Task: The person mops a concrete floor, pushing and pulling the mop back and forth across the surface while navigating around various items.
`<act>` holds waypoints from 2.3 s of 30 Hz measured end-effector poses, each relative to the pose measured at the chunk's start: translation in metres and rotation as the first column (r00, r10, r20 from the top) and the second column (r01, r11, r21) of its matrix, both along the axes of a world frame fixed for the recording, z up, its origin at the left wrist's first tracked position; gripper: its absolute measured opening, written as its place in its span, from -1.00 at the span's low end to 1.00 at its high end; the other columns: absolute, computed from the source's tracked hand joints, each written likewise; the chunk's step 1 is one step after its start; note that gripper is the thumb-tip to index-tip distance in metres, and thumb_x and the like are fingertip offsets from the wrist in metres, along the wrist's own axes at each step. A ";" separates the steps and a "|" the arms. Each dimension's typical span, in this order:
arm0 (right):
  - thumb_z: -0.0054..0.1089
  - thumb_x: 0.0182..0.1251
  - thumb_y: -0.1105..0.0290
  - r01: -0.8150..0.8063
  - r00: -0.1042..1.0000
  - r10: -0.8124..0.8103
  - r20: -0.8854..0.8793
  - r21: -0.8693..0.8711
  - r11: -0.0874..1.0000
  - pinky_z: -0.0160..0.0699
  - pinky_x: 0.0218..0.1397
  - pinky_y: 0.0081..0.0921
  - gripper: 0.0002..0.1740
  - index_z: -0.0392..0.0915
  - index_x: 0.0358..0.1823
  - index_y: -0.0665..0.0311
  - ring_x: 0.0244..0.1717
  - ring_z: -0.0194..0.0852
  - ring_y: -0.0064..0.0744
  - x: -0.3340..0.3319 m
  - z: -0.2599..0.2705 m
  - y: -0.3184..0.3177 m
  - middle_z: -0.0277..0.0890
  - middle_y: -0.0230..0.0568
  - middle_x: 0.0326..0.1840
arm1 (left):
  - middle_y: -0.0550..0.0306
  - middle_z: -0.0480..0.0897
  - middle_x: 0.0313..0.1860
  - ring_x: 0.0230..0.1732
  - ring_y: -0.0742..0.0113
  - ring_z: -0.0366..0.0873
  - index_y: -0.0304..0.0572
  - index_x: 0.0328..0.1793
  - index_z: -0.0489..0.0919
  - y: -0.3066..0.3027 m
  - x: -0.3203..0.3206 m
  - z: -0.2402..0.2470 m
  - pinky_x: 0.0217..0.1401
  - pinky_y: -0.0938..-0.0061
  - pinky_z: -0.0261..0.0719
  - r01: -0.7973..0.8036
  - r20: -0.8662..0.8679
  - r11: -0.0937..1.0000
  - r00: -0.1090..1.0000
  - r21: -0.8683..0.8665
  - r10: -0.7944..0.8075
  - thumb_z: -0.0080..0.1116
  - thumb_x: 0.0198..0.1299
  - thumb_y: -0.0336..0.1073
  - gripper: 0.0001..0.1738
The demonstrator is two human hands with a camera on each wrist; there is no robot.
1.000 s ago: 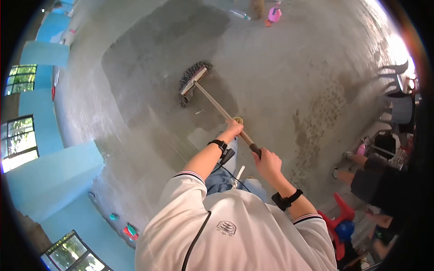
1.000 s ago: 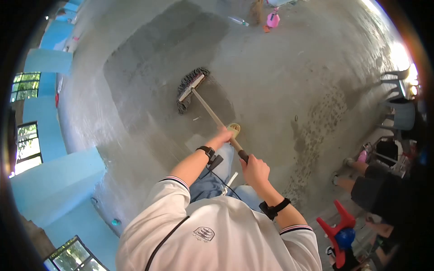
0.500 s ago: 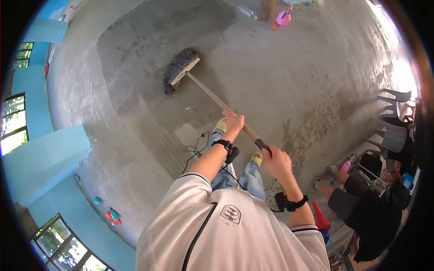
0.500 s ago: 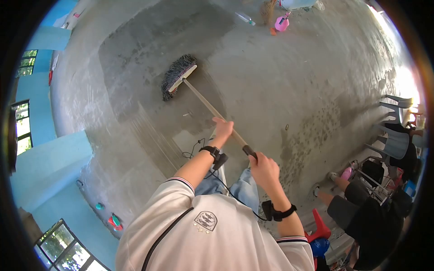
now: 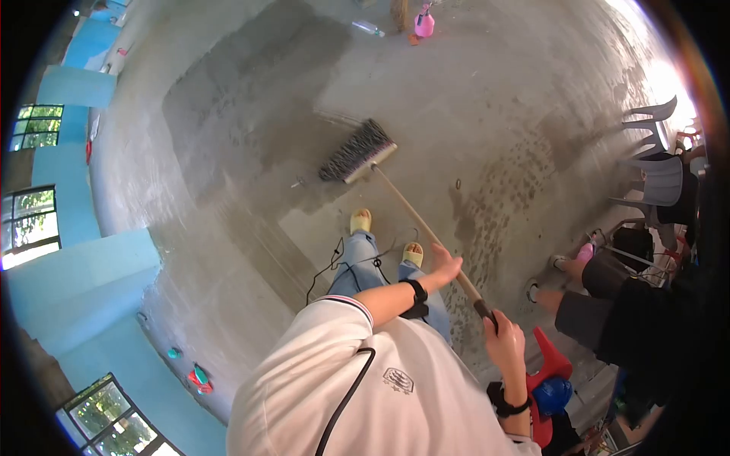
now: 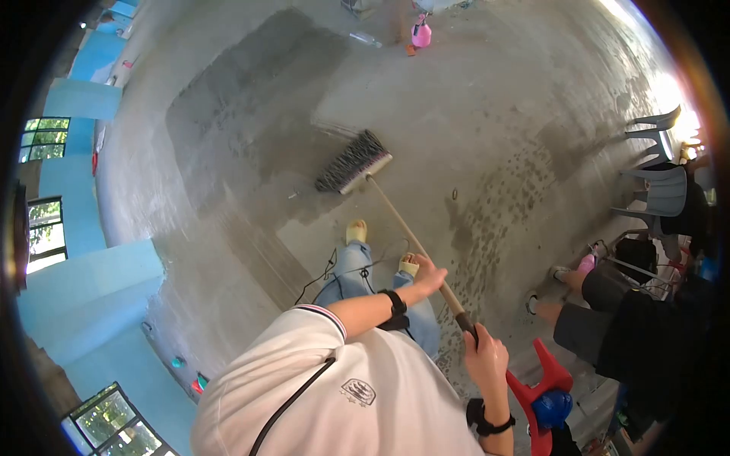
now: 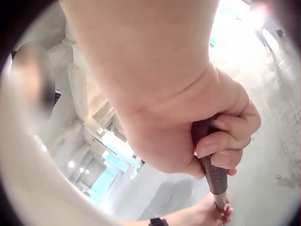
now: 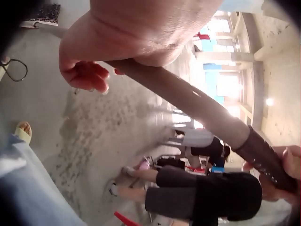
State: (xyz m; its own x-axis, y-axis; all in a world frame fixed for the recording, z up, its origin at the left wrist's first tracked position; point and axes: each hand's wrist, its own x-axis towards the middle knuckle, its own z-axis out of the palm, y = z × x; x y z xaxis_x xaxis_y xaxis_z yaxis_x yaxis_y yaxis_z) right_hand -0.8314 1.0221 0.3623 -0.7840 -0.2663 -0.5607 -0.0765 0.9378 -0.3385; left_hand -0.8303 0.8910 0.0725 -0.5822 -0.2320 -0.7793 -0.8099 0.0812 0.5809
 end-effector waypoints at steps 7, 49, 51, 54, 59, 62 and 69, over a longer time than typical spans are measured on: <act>0.17 0.24 0.13 0.016 0.995 -0.015 -0.096 0.004 1.000 0.47 -0.48 -0.09 -0.64 0.55 -0.09 0.25 -0.53 0.55 0.10 0.031 -0.078 0.085 0.54 0.06 -0.56 | -0.55 0.49 -0.03 -0.04 -0.30 0.54 -0.68 0.38 -0.48 0.051 0.005 0.008 -0.02 0.14 0.53 -0.059 0.167 0.987 0.985 0.150 0.034 0.20 -0.02 -0.15 0.22; 0.03 0.35 0.16 -0.104 0.912 0.142 0.384 -0.118 0.987 0.38 -0.29 -0.12 -0.64 0.35 -0.10 0.37 -0.33 0.45 0.29 -0.351 -0.099 -0.145 0.49 0.22 -0.38 | -0.46 0.57 -0.28 -0.19 -0.36 0.56 -0.70 0.25 -0.09 -0.183 -0.318 -0.013 -0.13 0.00 0.51 -0.465 -0.037 0.885 0.885 -0.028 0.464 0.08 0.01 -0.27 -0.16; 0.02 0.35 0.14 -0.108 0.929 0.129 0.348 -0.079 0.991 0.40 -0.28 -0.09 -0.63 0.37 -0.08 0.33 -0.31 0.48 0.29 -0.341 -0.083 -0.088 0.51 0.21 -0.38 | -0.42 0.58 -0.32 -0.17 -0.33 0.57 -0.71 0.23 -0.09 -0.121 -0.311 -0.023 -0.10 0.01 0.50 -0.369 -0.021 0.927 0.929 -0.068 0.368 0.10 -0.01 -0.27 -0.15; 0.01 0.35 0.08 -0.138 0.961 0.120 0.248 0.057 0.989 0.46 -0.26 -0.03 -0.61 0.42 -0.02 0.25 -0.28 0.52 0.27 -0.317 -0.049 -0.016 0.55 0.20 -0.36 | -0.28 0.56 -0.43 -0.52 -0.10 0.60 -0.73 0.20 -0.04 -0.031 -0.301 -0.029 -0.49 0.21 0.57 -0.269 0.007 0.963 0.963 -0.019 0.269 0.15 -0.04 -0.28 -0.16; 0.08 0.28 0.06 -0.062 0.994 0.035 0.104 0.270 0.961 0.52 -0.25 -0.01 -0.56 0.49 0.09 0.12 -0.29 0.57 0.21 -0.280 -0.008 0.085 0.59 0.14 -0.35 | -0.10 0.53 -0.51 -0.71 0.17 0.51 -0.62 0.16 0.01 0.072 -0.290 0.022 -0.73 0.37 0.44 -0.225 0.181 0.938 0.967 0.264 0.181 0.17 -0.03 -0.28 -0.22; 0.10 0.26 0.09 -0.063 0.997 0.071 -0.027 0.225 0.972 0.53 -0.38 -0.03 -0.58 0.49 0.08 0.11 -0.43 0.59 0.13 -0.250 -0.016 0.125 0.58 0.08 -0.48 | -0.06 0.53 -0.54 -0.70 0.18 0.51 -0.52 0.25 -0.09 0.103 -0.277 0.020 -0.76 0.38 0.42 -0.225 0.296 0.913 0.947 0.340 0.124 0.18 -0.03 -0.27 -0.14; 0.20 0.18 0.22 -0.167 0.985 0.169 -0.039 0.048 0.985 0.49 -0.48 -0.10 -0.46 0.38 0.20 0.18 -0.54 0.55 0.06 -0.228 -0.119 0.169 0.52 0.00 -0.61 | -0.07 0.51 -0.26 -0.46 0.23 0.54 -0.42 0.47 -0.28 0.122 -0.271 -0.053 -0.54 0.28 0.40 -0.275 0.429 0.939 0.888 0.205 0.166 0.14 0.03 -0.26 0.03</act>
State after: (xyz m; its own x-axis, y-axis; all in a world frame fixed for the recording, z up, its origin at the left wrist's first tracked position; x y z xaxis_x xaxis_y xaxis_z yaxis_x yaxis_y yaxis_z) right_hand -1.0591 1.1912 0.2430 -0.7538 -0.3721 -0.5417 -0.2481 0.9244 -0.2898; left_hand -1.1011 1.0131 0.0198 -0.1655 -0.0804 -0.9829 -0.9558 -0.2325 0.1799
